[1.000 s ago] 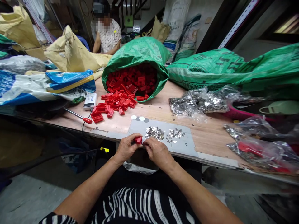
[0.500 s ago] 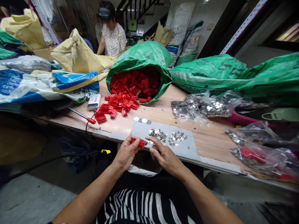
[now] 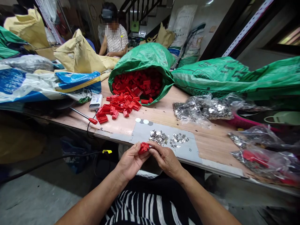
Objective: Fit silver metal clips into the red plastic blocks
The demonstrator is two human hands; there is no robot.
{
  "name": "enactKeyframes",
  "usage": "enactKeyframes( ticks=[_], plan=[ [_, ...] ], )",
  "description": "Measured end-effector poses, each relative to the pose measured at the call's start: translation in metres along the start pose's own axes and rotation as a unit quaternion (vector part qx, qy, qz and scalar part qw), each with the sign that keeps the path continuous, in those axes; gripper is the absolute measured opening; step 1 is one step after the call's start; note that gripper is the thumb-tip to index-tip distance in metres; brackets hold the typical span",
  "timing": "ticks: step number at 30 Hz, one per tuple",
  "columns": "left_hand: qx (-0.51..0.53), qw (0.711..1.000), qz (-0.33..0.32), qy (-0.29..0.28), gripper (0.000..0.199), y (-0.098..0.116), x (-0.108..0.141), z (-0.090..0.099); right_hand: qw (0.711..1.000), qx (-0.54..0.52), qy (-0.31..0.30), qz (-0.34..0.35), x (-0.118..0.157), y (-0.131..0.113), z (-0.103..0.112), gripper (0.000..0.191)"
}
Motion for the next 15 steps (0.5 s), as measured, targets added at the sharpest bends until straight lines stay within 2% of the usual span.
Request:
enactKeyframes(
  ticks=[6,9,12,15],
  plan=[
    [-0.051,0.998,-0.011,-0.032,0.021,-0.004,0.005,0.006,0.995,-0.088,-0.038,-0.040,-0.005,0.011,-0.003,0.039],
    [-0.141,0.990,-0.004,-0.014,0.028,-0.011,0.002,0.026,0.995,-0.062,-0.043,-0.064,-0.011,0.018,-0.001,0.036],
    [-0.276,0.960,-0.015,0.038,0.032,-0.019,-0.006,0.053,0.998,-0.019,-0.015,-0.064,-0.025,0.023,0.006,0.031],
    [-0.348,0.936,-0.029,0.051,0.041,-0.024,-0.013,0.071,0.999,0.028,0.000,-0.044,-0.047,0.027,0.011,0.026]
  ],
)
Point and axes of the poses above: each hand's wrist, its own x-axis away from the middle knuckle, its own z-axis out of the back of the hand, y = z × x, the point moved 4 cm from there along -x, towards the middle knuckle, and after that the axes turned 5 degrees about -z, right-handed, at the moved point
